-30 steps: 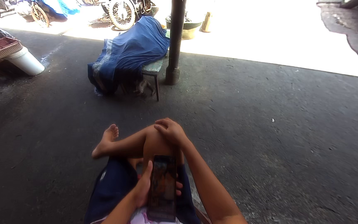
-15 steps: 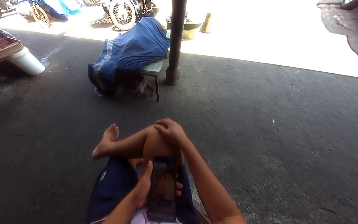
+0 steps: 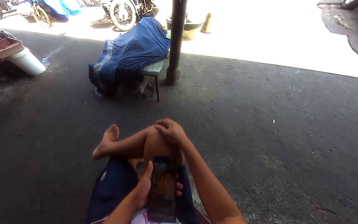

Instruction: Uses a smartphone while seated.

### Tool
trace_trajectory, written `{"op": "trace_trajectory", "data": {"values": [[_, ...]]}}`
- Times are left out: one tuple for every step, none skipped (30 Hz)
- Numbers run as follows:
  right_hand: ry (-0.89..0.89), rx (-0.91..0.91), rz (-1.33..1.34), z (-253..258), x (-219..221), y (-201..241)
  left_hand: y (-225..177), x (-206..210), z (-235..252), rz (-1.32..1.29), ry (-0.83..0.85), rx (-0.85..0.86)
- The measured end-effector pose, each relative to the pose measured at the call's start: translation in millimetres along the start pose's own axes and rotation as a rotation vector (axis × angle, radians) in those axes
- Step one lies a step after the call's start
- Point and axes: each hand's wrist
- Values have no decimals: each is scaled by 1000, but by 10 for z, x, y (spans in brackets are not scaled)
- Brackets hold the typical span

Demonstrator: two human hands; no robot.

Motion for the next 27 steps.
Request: {"op": "trace_trajectory", "data": {"values": [[0,1,-1,0,1,-1,1,0,0,-1,-2,0],[1,1,0,0,2,-2,2,-2,0,-1,0,0],[1,2,0,1,3,-3,4,-3,1,-3,0,1],[0,2,0,0,3,-4,5,-5,1,-4,1,1],[0,1,2,0,1,-4,5,-8,3,-3,2,1],[1,0,3,0,-1,-5,5,-9,3,-3,2,-1],[2,-1,5,2,-2,-8,4,-11,4,-2,2,-3],[2,-4,5,3,-2,-9,2,-13,4,0,2,-5],[3,-4,2,3,-3,-8,0,-15,5,1,3,-6],[5,-3,0,3,-3,-6,-2,-14,5,1,3,-8],[4,0,-1,1,-3,-2,-3,-6,4,2,-2,-9],[3,3,0,-1,-2,1,-3,1,3,0,-5,-10],[3,4,1,-3,-2,2,-3,6,2,2,-5,-11],[2,2,4,-4,-3,4,-2,8,1,4,-3,-9],[2,0,5,-4,-2,5,-1,8,0,5,0,-6],[3,1,4,-4,-1,5,0,6,0,5,1,-4],[3,2,3,-2,-2,5,3,3,1,6,0,0],[3,2,2,-1,-3,4,3,3,0,6,-1,1],[2,1,0,0,-2,3,2,4,-2,6,-1,1],[1,1,-1,0,-1,2,1,5,-4,5,-1,0],[1,1,0,-1,-1,3,-1,7,-5,5,-2,-2],[0,4,1,-1,-2,4,-2,8,-4,8,-3,-2],[2,5,1,-1,-2,6,-1,7,-4,7,-4,-2],[4,6,-1,0,-2,6,1,8,-4,5,-5,-1],[6,5,-1,0,-2,6,3,7,-2,3,-4,0],[5,4,-1,1,-2,5,3,7,0,3,-2,0],[4,1,1,1,-2,4,2,6,0,4,1,-2]]}}
Point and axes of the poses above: each hand's wrist, its own z-axis towards the middle knuckle, its own x-axis out of the palm, y = z × x, and after that the axes turned 3 degrees about -z, right-handed
